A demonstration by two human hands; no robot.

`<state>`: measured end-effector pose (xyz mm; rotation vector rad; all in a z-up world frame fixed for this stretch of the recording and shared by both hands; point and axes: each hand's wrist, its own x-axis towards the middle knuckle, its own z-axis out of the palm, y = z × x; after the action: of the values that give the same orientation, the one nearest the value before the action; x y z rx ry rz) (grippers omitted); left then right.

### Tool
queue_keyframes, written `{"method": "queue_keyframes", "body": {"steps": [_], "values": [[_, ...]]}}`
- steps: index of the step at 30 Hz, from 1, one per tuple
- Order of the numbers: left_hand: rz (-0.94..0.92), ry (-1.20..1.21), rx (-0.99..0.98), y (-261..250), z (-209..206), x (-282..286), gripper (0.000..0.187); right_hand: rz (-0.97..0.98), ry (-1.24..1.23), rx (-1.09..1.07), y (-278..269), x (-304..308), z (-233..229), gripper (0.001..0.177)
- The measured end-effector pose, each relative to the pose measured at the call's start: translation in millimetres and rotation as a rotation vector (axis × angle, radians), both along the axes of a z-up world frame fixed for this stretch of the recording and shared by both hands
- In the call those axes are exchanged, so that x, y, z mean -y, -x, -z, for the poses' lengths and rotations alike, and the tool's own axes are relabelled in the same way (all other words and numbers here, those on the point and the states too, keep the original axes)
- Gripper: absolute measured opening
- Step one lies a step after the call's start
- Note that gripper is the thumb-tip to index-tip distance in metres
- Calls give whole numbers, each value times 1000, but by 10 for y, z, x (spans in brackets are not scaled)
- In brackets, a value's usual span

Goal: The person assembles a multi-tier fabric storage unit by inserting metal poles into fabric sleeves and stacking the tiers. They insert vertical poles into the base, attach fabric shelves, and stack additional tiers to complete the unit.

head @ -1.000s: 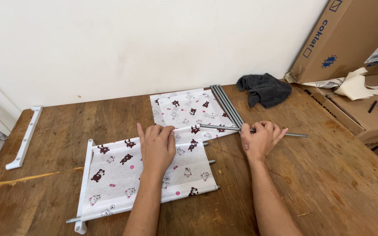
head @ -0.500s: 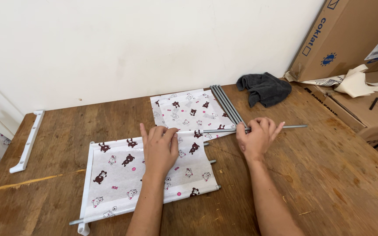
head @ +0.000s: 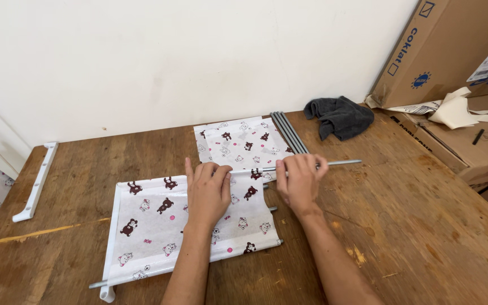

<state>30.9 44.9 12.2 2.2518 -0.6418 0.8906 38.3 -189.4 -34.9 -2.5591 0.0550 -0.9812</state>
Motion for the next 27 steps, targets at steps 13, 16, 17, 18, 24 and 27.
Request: {"method": "queue_keyframes", "body": {"steps": [13, 16, 17, 18, 24, 27], "values": [[-45, -42, 7, -10, 21, 15, 11, 401, -592, 253, -4, 620, 201, 43], [-42, -63, 21, -10, 30, 11, 13, 316, -575, 335, 42, 546, 180, 30], [-38, -70, 25, -9, 33, 14, 13, 300, -534, 354, 46, 522, 162, 27], [-35, -77, 29, -9, 35, 21, 13, 284, -492, 373, 50, 499, 143, 25], [-27, -68, 45, -5, 58, 49, 13, 137, -270, 368, 118, 324, 54, 25], [-20, -66, 70, -19, 53, 37, 15, 30, -240, 344, 127, 181, -16, 17]]}}
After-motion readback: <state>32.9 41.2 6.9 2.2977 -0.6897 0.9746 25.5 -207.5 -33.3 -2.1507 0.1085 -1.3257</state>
